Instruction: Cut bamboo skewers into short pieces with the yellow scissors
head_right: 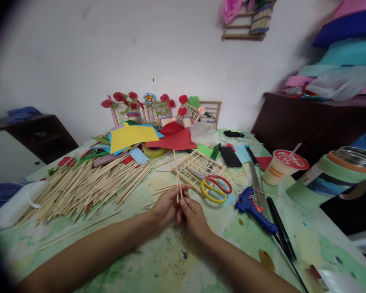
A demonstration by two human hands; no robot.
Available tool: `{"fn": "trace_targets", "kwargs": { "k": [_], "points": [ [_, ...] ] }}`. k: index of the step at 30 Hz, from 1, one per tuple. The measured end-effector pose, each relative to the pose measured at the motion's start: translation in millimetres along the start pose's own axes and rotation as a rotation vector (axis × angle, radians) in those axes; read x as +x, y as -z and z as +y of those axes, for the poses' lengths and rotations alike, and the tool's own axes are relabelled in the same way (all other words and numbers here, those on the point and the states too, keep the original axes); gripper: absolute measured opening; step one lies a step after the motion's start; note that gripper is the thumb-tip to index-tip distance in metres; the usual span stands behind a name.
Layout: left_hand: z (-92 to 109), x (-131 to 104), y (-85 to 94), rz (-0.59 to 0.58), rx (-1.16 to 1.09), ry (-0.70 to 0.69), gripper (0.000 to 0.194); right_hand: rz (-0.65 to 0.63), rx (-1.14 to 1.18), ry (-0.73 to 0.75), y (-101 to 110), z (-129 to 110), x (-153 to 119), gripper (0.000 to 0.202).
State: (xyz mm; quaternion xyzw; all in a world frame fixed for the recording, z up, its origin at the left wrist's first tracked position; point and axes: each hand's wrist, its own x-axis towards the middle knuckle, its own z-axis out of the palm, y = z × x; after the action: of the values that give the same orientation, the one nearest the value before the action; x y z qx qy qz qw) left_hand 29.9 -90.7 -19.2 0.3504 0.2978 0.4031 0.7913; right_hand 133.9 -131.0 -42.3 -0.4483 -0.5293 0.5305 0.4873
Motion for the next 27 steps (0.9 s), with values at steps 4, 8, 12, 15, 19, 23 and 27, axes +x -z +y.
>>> {"fn": "trace_targets", "kwargs": {
  "k": [4, 8, 12, 15, 19, 23, 27],
  "points": [
    [-11.1, -1.7, 0.9, -0.046, 0.102, 0.012, 0.033, -0.012, 0.017, 0.007, 0.1, -1.5, 2.1, 0.05],
    [-10.7, 0.0, 3.3, -0.083, 0.11, 0.025, 0.036, 0.003, 0.077, -0.006, -0.1, 0.0, 2.8, 0.044],
    [2.5, 6.9, 7.5, -0.017, 0.073, -0.109, 0.03, -0.012, 0.108, -0.076, 1.0, 3.2, 3.5, 0.038],
    [11.5, 12.5, 12.2, 0.012, 0.103, -0.133, 0.027, -0.022, 0.124, -0.099, 2.3, 5.3, 3.3, 0.037],
    [14.0, 17.0, 17.2, -0.024, 0.062, -0.08, 0.028, -0.044, 0.189, -0.055, 4.6, 8.6, 1.2, 0.037],
    [14.5, 19.4, 19.0, -0.042, 0.02, -0.075, 0.028, -0.106, 0.179, -0.015, 7.0, 8.8, -0.2, 0.034],
    [16.0, 19.5, 19.3, -0.066, 0.0, -0.089, 0.03, -0.117, 0.093, -0.031, 7.0, 4.7, -0.2, 0.034]
  ]
}}
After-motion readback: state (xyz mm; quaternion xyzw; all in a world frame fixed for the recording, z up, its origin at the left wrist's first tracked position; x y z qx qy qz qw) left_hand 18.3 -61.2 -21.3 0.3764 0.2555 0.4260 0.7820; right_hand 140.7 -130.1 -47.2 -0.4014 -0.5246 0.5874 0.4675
